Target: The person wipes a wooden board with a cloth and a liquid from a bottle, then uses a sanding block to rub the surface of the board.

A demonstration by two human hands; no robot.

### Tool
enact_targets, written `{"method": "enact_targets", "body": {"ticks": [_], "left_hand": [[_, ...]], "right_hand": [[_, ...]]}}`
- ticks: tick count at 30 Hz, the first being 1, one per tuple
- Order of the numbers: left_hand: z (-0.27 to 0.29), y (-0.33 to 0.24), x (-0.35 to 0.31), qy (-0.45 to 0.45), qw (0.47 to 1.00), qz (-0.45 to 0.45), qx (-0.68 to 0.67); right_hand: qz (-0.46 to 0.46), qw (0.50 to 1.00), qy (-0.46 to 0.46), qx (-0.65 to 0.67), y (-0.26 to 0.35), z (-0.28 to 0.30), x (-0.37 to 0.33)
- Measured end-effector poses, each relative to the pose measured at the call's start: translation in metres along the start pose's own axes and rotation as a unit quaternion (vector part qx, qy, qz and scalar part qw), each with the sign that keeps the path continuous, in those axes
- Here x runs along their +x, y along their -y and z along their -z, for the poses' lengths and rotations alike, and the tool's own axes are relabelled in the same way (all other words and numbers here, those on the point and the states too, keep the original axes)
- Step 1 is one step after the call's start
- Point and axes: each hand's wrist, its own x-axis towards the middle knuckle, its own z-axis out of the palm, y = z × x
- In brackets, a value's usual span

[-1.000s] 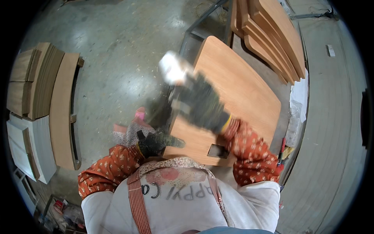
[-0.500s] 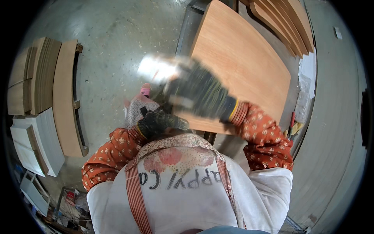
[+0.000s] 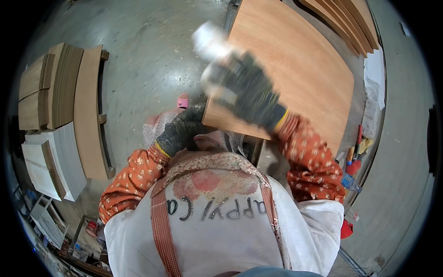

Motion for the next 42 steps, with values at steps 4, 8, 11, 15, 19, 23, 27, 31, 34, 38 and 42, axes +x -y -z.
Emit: {"method": "enact_targets", "body": {"ticks": [4,8,11,15,19,23,27,31,34,38,42], "left_hand": [[0.009,0.020,-0.001,-0.053,0.998,-0.020,-0.035],[0.018,0.034,-0.009,-0.092,0.982,-0.051,-0.157],[0.024,0.038,-0.017,-0.110,0.976,-0.073,-0.171],[0.030,0.040,-0.019,-0.136,0.980,-0.062,-0.133],[0.032,0.050,-0.018,-0.155,0.976,-0.076,-0.130],[0.033,0.058,-0.018,-0.188,0.930,-0.220,0.228],[0.033,0.054,-0.020,-0.090,0.964,-0.236,0.081],[0.031,0.040,-0.019,-0.096,0.905,-0.276,0.310],[0.032,0.023,-0.006,-0.078,0.944,-0.213,0.241],[0.042,-0.011,0.032,-0.006,0.903,-0.203,0.380],[0.054,-0.046,0.051,0.077,0.742,-0.249,0.618]], "right_hand": [[-0.083,0.961,-0.023,-0.262,-0.034,0.029,0.014],[0.034,0.997,0.008,-0.066,0.022,0.008,-0.009],[0.106,0.974,0.095,-0.179,0.025,0.003,-0.015],[0.018,0.984,-0.153,-0.094,-0.023,0.022,0.004],[-0.004,0.983,-0.124,-0.133,-0.001,0.016,0.004],[0.149,0.983,-0.102,0.020,0.034,-0.015,-0.018],[0.031,0.980,-0.193,-0.039,-0.042,-0.022,-0.014],[-0.091,0.960,-0.257,-0.059,-0.096,-0.016,-0.044],[-0.154,0.960,-0.234,-0.022,-0.050,-0.014,-0.074],[-0.197,0.959,-0.201,0.005,0.051,-0.010,-0.082],[-0.146,0.980,-0.120,0.057,0.104,-0.007,-0.046]]}}
